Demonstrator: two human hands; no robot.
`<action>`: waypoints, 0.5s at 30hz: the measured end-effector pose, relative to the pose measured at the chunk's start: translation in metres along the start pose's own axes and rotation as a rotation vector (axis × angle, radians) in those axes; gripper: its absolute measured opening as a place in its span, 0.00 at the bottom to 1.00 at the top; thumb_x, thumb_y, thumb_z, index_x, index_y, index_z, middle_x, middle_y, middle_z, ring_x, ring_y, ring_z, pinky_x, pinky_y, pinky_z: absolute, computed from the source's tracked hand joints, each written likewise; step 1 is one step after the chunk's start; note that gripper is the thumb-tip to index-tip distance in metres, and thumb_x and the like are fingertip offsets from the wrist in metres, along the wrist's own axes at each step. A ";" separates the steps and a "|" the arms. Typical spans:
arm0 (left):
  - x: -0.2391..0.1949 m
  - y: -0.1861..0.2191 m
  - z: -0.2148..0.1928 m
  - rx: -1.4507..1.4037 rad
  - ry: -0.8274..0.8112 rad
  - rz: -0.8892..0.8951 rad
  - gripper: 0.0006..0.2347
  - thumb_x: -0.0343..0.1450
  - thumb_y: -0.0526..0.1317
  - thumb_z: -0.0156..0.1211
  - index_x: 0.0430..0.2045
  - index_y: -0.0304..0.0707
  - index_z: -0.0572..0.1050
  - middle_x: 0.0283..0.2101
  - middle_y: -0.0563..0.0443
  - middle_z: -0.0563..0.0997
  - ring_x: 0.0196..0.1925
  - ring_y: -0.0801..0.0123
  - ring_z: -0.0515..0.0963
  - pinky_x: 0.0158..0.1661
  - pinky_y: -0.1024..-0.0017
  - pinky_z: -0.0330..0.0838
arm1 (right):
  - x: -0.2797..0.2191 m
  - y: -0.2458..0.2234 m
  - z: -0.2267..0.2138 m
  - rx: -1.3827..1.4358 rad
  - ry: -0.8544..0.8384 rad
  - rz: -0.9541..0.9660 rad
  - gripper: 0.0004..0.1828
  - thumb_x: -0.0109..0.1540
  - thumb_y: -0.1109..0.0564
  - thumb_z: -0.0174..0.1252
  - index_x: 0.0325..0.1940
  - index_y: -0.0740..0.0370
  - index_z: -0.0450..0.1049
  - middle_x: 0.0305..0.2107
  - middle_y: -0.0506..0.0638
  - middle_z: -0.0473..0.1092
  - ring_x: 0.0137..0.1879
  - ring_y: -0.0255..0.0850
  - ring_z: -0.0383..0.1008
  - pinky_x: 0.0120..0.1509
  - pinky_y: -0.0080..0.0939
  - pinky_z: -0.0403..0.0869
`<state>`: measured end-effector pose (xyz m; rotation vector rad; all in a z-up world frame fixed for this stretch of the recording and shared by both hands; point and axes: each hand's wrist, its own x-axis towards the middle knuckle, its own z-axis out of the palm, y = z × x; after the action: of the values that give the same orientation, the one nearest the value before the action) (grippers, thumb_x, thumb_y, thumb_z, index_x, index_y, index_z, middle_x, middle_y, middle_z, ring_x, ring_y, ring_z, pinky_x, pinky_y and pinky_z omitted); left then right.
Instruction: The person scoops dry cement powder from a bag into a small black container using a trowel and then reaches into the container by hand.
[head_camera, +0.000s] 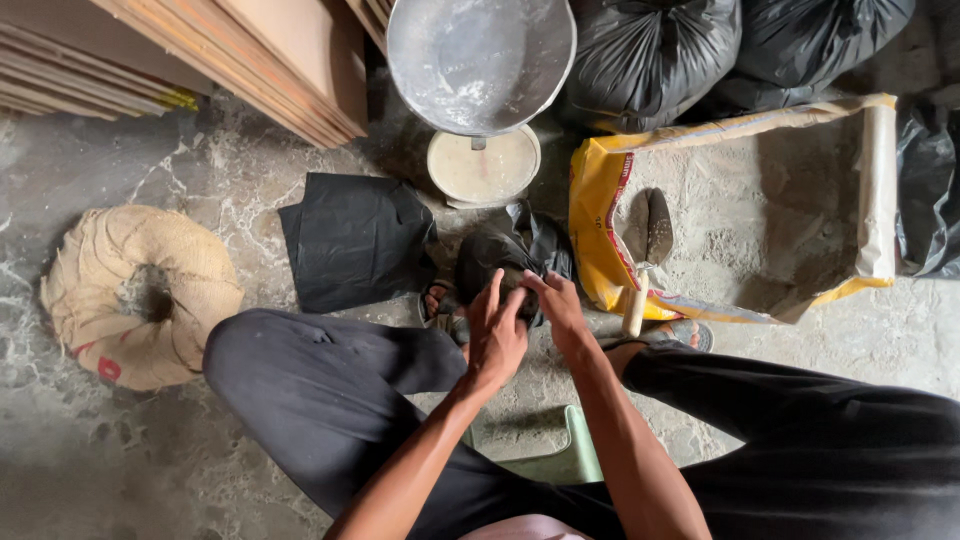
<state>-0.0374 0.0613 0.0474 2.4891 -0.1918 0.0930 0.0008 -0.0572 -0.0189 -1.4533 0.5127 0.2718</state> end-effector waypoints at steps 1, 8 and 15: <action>-0.004 -0.011 0.006 0.001 0.004 -0.007 0.20 0.56 0.31 0.52 0.43 0.46 0.70 0.57 0.41 0.63 0.55 0.51 0.68 0.51 0.56 0.60 | -0.005 -0.009 0.002 -0.004 -0.007 0.001 0.20 0.57 0.47 0.58 0.17 0.62 0.68 0.10 0.47 0.54 0.19 0.34 0.53 0.23 0.33 0.53; -0.001 -0.037 0.057 0.255 -0.110 -0.087 0.48 0.50 0.53 0.66 0.59 0.24 0.46 0.63 0.30 0.53 0.64 0.47 0.56 0.56 0.48 0.53 | -0.053 -0.097 0.036 -0.702 -0.066 0.204 0.18 0.56 0.43 0.51 0.31 0.58 0.76 0.27 0.61 0.72 0.42 0.58 0.71 0.43 0.55 0.67; 0.011 -0.017 0.075 -0.002 0.289 -0.141 0.32 0.61 0.39 0.49 0.60 0.27 0.48 0.64 0.37 0.52 0.66 0.55 0.54 0.59 0.53 0.49 | -0.069 -0.110 0.021 -0.783 0.041 0.193 0.14 0.55 0.44 0.51 0.25 0.53 0.75 0.22 0.55 0.71 0.36 0.55 0.71 0.39 0.51 0.69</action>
<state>-0.0228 0.0286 -0.0209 2.4447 0.1050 0.3896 -0.0031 -0.0401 0.1118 -2.1719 0.6152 0.6471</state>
